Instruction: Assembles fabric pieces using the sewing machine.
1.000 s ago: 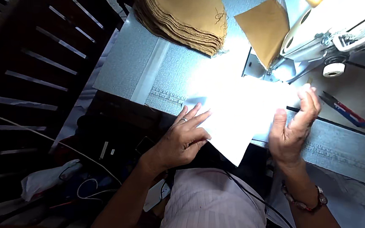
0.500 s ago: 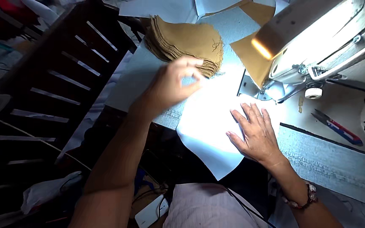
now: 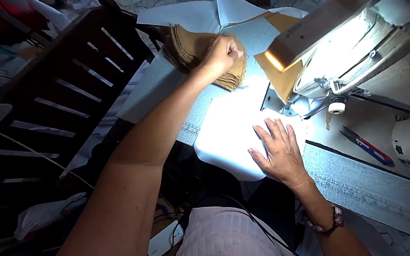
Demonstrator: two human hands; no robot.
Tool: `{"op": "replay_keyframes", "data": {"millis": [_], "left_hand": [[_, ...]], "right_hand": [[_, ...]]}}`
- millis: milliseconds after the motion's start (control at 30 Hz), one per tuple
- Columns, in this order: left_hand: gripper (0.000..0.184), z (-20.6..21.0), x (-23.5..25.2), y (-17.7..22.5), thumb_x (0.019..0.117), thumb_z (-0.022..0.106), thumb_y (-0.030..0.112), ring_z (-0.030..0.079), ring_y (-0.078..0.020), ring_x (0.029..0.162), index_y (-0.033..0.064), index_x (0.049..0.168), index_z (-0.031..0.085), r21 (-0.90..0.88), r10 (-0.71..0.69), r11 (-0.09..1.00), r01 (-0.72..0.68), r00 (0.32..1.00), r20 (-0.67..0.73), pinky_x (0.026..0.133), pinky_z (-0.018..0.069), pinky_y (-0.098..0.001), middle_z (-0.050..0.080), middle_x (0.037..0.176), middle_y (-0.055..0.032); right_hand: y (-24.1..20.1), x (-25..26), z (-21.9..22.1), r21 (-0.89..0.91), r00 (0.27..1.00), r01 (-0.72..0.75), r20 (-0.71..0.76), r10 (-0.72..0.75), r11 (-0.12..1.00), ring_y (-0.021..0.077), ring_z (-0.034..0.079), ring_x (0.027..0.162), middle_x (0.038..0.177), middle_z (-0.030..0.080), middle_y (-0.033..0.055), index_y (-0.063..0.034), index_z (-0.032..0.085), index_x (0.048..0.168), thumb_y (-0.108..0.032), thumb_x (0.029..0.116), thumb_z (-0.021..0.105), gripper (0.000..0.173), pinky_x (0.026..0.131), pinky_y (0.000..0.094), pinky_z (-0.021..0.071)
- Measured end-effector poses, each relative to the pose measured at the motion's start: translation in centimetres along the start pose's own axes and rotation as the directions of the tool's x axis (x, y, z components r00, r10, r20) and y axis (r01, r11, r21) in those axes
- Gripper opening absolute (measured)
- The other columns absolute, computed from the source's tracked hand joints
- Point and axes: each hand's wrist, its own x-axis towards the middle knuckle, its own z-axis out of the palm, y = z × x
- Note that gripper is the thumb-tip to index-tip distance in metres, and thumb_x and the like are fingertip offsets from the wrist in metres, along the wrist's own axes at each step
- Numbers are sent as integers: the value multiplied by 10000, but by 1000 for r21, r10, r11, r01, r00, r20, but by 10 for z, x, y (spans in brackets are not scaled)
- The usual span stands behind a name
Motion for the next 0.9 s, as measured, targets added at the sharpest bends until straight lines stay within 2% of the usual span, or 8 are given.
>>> {"op": "replay_keyframes", "data": {"millis": [100,267,333,400,467,533,700,900], "left_hand": [[244,-17,-17,-5,1071,471,131,626,-89,946,-64,1175,574,-421,-13,907,-30,995,-99,880,522,-266,642,1035,-86],[268,-74,-34,-60,1105,393,215,596,-39,771,0,1230,495,-630,-261,776,-29,895,-362,762,538,-242,563,909,42],[303,-98,-44,-97,1101,400,212,604,-76,780,-25,1274,475,-416,-368,895,163,797,-478,745,537,-247,571,956,-26],[497,-112,-64,-118,990,523,52,593,-359,1187,-67,1457,398,41,-459,859,510,805,-376,979,496,-528,555,1339,-269],[1001,-111,-74,-108,835,752,-2,103,-646,1473,-1,1624,135,342,-520,743,576,817,-249,1074,140,-855,85,1625,-403],[1025,-102,-72,-83,783,753,-27,-56,-664,1472,8,1625,170,463,-317,799,384,923,-219,1088,-10,-856,-6,1637,-397],[289,-48,-25,-20,1019,524,139,635,-424,1137,-59,1064,730,262,286,929,-261,957,-60,998,464,-562,679,1145,-273],[509,-13,8,-1,963,705,368,520,-450,1316,-103,1150,653,223,-116,970,98,991,67,1108,383,-583,584,1320,-314]], "right_hand": [[-1,0,0,16,1000,-1,-7,1,1000,428,398,1472,1529,512,194,-186,620,1430,-615,984,420,651,1171,703,234],[0,0,1,22,1000,-7,9,7,1000,431,389,1477,1533,508,195,-186,617,1434,-607,988,417,645,1174,705,225],[0,0,1,19,1000,0,8,-1,1000,432,386,1479,1535,505,196,-185,615,1437,-600,993,412,641,1172,710,224],[-1,0,1,17,1000,4,12,-4,1000,428,373,1487,1544,496,193,-184,608,1444,-599,996,402,645,1179,704,215],[-1,1,1,17,1000,5,12,-5,1000,432,378,1484,1541,499,197,-179,611,1442,-592,995,401,644,1180,700,220],[-1,1,0,13,1000,5,18,-5,1000,435,378,1483,1542,497,201,-178,609,1443,-590,996,398,644,1177,702,224],[-1,0,0,1,1000,9,9,-9,1000,445,389,1474,1531,505,210,-171,615,1435,-593,1000,396,644,1167,711,233],[-1,0,-1,2,1000,4,7,-4,1000,430,394,1475,1537,505,194,-180,616,1435,-598,1000,401,641,1179,692,229]]}}
